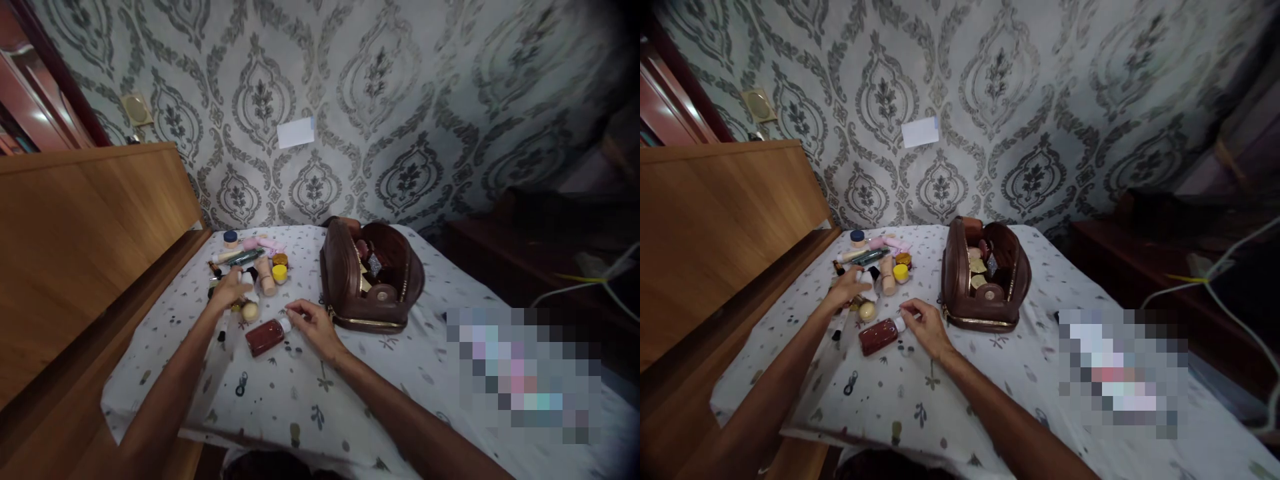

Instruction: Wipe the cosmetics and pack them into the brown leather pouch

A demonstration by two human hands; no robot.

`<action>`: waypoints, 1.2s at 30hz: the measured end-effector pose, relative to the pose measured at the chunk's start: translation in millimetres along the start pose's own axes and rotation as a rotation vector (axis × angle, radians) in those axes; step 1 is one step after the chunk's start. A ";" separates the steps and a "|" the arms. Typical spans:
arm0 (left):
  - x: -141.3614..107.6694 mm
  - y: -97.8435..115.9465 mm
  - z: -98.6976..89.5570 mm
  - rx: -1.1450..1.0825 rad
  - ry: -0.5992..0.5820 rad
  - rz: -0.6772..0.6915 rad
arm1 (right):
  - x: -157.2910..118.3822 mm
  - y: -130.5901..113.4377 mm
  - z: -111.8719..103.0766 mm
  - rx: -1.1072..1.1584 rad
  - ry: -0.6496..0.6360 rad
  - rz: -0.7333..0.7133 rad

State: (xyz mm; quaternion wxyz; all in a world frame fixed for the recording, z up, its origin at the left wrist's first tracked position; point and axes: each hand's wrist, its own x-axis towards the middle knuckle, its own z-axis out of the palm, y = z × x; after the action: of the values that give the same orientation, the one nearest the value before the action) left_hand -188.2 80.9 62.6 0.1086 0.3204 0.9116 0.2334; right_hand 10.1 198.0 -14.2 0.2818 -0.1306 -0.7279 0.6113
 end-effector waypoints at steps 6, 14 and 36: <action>-37.2 10.8 11.5 -0.383 -0.104 0.151 | -0.1 -9.2 6.7 0.671 -0.098 0.256; -78.1 51.7 59.2 -0.349 0.144 0.549 | -3.4 -19.9 11.9 0.989 -0.100 0.464; -96.5 20.4 73.3 0.263 0.198 1.188 | 3.2 -24.4 1.1 1.192 -0.094 0.629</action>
State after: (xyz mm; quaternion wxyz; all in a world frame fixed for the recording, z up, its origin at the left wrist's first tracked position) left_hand -77.5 59.7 13.8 -0.1656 0.7611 0.6042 0.1682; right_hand 10.6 193.4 10.0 0.0824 -0.1319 -0.2052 0.9663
